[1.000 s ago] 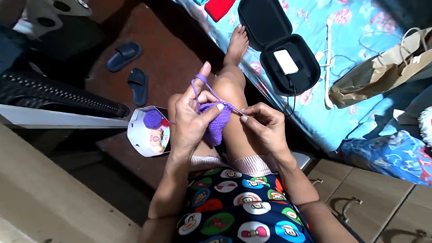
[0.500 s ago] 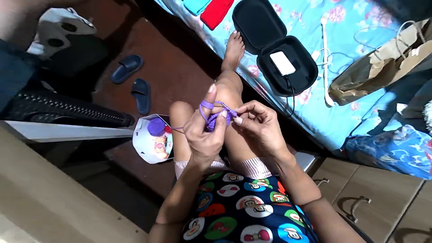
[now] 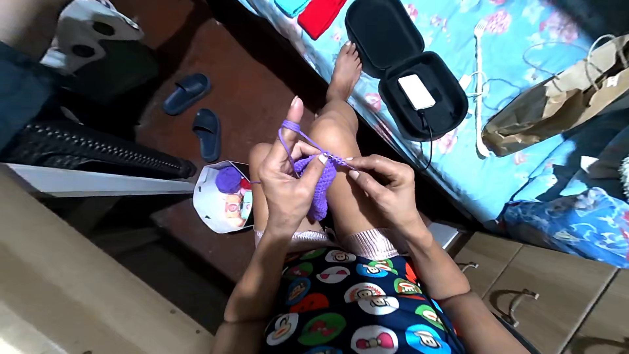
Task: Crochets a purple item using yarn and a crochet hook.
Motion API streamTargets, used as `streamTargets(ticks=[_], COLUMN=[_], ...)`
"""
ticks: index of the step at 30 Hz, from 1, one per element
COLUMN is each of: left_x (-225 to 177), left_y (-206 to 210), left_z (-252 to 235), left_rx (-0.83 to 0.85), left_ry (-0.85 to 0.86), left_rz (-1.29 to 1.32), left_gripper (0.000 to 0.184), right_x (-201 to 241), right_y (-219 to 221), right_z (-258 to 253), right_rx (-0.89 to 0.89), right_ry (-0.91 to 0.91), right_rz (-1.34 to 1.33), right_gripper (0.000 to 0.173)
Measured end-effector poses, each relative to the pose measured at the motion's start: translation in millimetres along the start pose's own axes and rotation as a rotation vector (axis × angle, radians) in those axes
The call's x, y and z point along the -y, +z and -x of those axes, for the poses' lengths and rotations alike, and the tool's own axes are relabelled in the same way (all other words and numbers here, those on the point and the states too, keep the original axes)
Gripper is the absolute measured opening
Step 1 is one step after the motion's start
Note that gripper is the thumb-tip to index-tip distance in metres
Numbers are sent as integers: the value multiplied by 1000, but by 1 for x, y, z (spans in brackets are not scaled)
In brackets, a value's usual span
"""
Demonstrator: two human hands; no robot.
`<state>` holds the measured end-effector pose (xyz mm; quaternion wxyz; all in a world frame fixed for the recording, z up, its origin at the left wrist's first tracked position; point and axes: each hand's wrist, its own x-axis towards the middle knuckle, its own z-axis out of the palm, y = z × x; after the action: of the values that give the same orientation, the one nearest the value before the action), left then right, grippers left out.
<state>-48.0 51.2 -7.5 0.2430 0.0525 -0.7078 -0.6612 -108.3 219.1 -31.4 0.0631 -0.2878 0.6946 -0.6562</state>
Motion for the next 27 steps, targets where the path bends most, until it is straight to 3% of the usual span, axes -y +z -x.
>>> streamTargets(ticks=[6,9,12,14,16,18,24,27], left_x=[14,24,17,9,7,4,1,7], left_y=[9,14,15,12,9,6,0,4], left_z=[9,11,12,10,4,2,6,9], left_rx=[-47,-100,-52,-34,-43,-31,18,2], left_ry=[278,402,251,106,62,41,84,237], left_rz=[-496,-488,-185,3,94,94,-116,-414], left_gripper=[55,41,52,62,65,67,74,58], right_x=[7,13,12,9,1,-3,5,7], right_y=[2,0,1,6,7,7,-2,-5], right_z=[-7,-9,-5,2,5,4,-3,-8], right_rx=[32,60,14,-45,-105,-123,31,61], right_ry=[58,256,338,164,-99,-236,69,99], right_rz=[51,-180,-379,-176,139,286,-13,-2], right_gripper=[19,20,23,19,12,11,9,8])
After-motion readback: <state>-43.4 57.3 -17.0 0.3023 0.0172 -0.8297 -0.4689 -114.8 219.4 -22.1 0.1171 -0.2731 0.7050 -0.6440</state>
